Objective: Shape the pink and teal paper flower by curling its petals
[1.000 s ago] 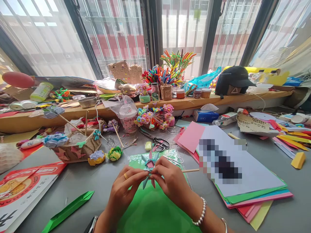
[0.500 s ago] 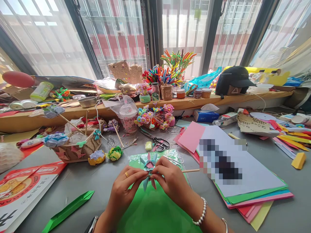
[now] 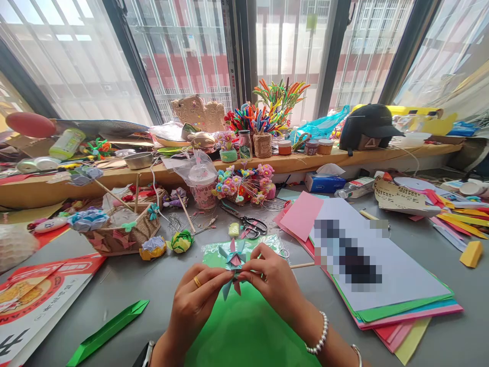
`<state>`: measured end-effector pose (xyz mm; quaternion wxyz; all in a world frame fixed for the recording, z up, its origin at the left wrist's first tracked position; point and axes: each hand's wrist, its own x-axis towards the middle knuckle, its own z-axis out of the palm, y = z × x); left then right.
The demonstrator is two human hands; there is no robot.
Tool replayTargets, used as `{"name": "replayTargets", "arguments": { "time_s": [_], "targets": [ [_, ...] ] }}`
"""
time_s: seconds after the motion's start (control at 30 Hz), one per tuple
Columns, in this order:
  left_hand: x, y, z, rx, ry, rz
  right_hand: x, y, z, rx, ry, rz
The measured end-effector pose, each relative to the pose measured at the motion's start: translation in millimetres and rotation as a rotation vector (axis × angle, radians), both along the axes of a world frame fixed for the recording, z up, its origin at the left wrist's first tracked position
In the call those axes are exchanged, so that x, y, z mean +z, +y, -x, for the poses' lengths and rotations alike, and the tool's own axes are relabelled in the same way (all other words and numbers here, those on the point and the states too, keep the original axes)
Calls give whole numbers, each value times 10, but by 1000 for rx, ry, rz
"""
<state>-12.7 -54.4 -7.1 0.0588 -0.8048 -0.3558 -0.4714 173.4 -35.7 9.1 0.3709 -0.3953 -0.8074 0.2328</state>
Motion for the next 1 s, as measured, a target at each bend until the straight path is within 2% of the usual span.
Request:
{"name": "replayTargets", "arguments": {
  "time_s": [0.2,0.4,0.53,1.0],
  "targets": [
    [5,-7,6,3,-7,-17,-6,-28,36,18,36,-53],
    [25,-3,-6,-19,-54,152,-5,-64,40,18,49,-183],
    [46,-9,-9,-4,-61,194,-16,-62,49,34,40,-208],
    [62,-37,-42,41,-92,88,-59,-33,50,90,40,-237]
  ]
}}
